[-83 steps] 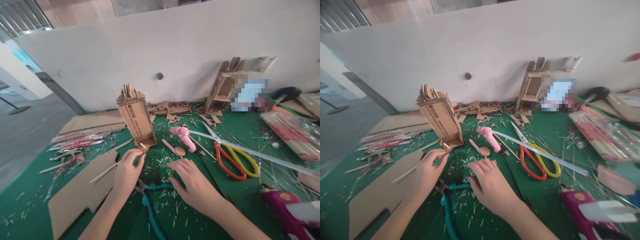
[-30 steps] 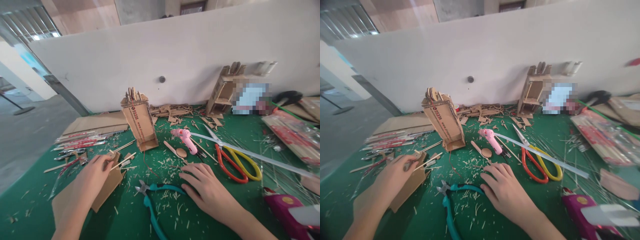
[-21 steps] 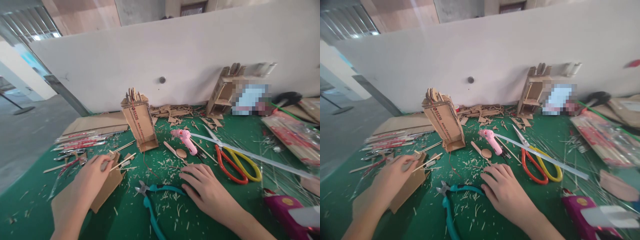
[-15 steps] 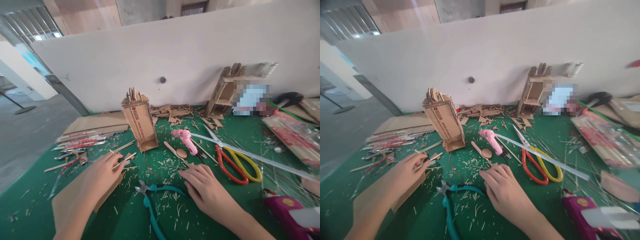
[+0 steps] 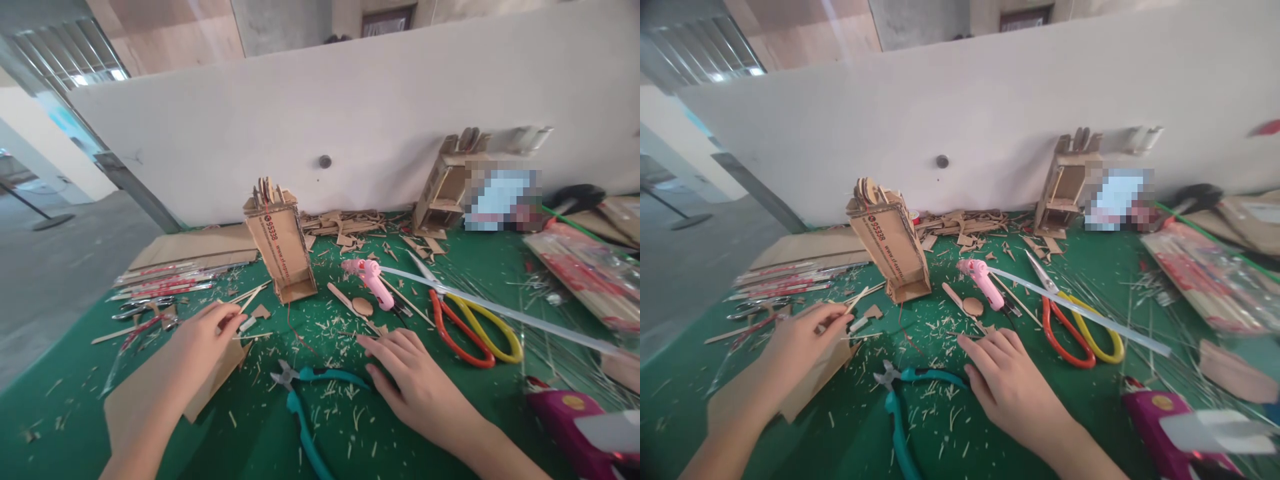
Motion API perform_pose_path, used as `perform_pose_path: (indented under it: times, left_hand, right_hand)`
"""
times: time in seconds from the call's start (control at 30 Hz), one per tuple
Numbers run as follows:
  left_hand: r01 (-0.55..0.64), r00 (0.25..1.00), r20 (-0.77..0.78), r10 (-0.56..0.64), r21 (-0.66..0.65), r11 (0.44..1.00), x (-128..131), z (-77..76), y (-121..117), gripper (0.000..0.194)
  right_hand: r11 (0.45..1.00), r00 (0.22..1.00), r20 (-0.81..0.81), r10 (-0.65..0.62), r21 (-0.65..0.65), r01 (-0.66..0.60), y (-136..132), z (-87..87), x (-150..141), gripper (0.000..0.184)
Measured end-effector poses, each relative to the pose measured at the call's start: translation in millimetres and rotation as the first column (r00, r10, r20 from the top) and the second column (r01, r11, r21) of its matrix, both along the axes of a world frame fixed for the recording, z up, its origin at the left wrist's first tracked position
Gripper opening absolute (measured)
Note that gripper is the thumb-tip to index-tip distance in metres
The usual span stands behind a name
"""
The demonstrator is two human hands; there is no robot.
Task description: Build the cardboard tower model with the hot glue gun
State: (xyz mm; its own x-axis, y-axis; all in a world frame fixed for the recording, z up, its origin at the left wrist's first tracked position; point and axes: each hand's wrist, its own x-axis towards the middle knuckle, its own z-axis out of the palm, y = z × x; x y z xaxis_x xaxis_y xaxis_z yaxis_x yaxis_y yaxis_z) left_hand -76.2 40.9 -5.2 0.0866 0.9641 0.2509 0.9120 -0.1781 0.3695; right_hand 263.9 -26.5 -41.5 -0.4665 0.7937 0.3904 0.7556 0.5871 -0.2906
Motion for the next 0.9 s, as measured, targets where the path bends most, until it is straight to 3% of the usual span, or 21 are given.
perform_pose_path:
  times: [0.07,0.1,0.17,0.23,0.27,0.33,0.4,0.5,0.57,0.63,0.73,0.8,0.9]
  left_hand:
    - [0.02,0.977,0.213,-0.002,-0.084,0.996,7.9,6.3,-1.6,0.024]
    - [0.058,0.93,0.369,0.006,-0.163,0.985,14.3,9.5,-3.0,0.025]
    - [0.202,0.707,0.704,0.067,-0.292,0.935,31.6,14.2,-6.3,0.027]
    - [0.347,0.455,0.879,0.143,-0.323,0.88,52.4,15.3,-10.4,0.024]
    - [0.419,0.375,0.911,0.17,-0.33,0.846,62.9,14.2,-12.8,0.023]
    - [0.538,0.29,0.936,0.198,-0.331,0.775,81.2,9.4,-18.1,0.02]
    - [0.615,0.323,0.932,0.162,-0.337,0.713,94.0,2.8,-24.4,0.014]
    - [0.659,0.499,0.866,0.027,-0.399,0.638,102.7,-5.3,-33.5,0.015]
    - [0.645,0.562,0.826,-0.034,-0.412,0.643,103.8,-6.8,-37.6,0.016]
    - [0.634,0.589,0.806,-0.056,-0.417,0.651,102.8,-4.9,-39.4,0.016]
    - [0.628,0.65,0.753,-0.099,-0.46,0.628,97.8,1.6,-38.8,0.015]
    - [0.574,0.72,0.677,-0.155,-0.454,0.681,91.7,5.1,-36.6,0.018]
    - [0.416,0.854,0.436,-0.283,-0.247,0.875,79.2,4.8,-30.7,0.022]
  right_hand:
    - [1.0,1.0,-0.013,0.0,-0.026,0.0,-0.4,2.0,-0.6,0.035]
    - [0.999,0.999,-0.037,-0.004,-0.049,0.002,-0.6,3.8,-1.6,0.035]
    - [0.992,0.991,-0.135,-0.021,-0.127,0.004,-0.6,8.2,-5.3,0.036]
    - [0.974,0.964,-0.262,-0.053,-0.226,-0.007,0.7,13.1,-11.4,0.037]
    - [0.962,0.945,-0.318,-0.068,-0.273,-0.022,1.9,15.4,-15.1,0.037]
    - [0.935,0.91,-0.405,-0.085,-0.348,-0.067,5.4,18.9,-22.9,0.04]
    - [0.912,0.881,-0.464,-0.09,-0.394,-0.114,9.0,21.2,-30.3,0.047]
    - [0.88,0.851,-0.518,-0.086,-0.44,-0.18,12.1,21.8,-37.9,0.042]
    - [0.839,0.818,-0.563,-0.119,-0.498,-0.22,12.2,19.7,-39.7,0.022]
    - [0.803,0.763,-0.616,-0.195,-0.547,-0.237,12.0,15.5,-38.3,0.013]
    - [0.826,0.651,-0.691,-0.314,-0.537,-0.172,14.5,8.8,-31.8,0.013]
    - [0.852,0.573,-0.735,-0.361,-0.51,-0.118,17.5,6.7,-26.9,0.016]
    - [0.846,0.549,-0.749,-0.37,-0.516,-0.134,19.2,7.5,-23.7,0.019]
